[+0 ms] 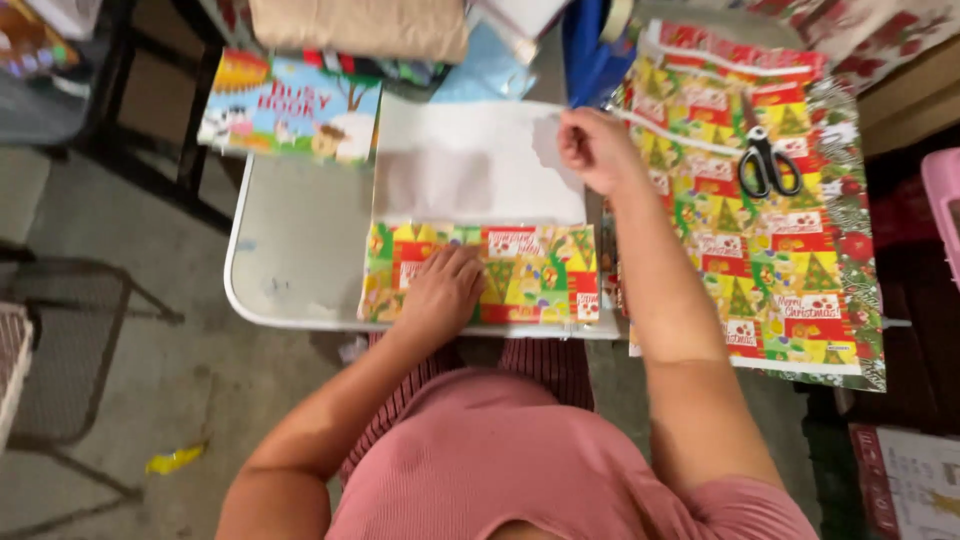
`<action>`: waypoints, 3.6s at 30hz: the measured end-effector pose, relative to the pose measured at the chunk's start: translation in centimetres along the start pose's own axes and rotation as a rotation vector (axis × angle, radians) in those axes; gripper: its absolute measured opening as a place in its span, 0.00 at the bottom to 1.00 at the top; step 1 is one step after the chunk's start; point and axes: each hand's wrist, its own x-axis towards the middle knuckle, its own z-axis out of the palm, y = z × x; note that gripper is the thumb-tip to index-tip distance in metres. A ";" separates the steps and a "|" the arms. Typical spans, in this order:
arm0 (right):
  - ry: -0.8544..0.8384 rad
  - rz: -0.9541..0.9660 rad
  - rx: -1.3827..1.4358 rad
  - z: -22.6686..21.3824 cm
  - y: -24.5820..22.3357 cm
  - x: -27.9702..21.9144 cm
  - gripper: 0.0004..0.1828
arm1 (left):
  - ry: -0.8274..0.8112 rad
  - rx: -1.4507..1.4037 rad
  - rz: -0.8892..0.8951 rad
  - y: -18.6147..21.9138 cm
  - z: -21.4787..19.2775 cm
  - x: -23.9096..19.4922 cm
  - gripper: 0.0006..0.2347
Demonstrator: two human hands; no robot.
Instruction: Wrapping a book in decorative Christmas-themed paper using scissors and tape.
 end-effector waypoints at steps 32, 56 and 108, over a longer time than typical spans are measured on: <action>-0.317 -0.327 -0.136 1.1 5.0 -5.0 0.08 | -0.399 -0.229 -0.252 -7.6 1.8 5.0 0.11; -0.160 -0.639 -0.841 4.8 -1.7 5.9 0.38 | -0.480 -0.345 -0.286 -5.1 -1.5 5.0 0.20; -0.215 -0.398 -1.165 3.6 5.9 -14.3 0.64 | -0.076 0.462 -0.372 -15.8 1.5 9.1 0.30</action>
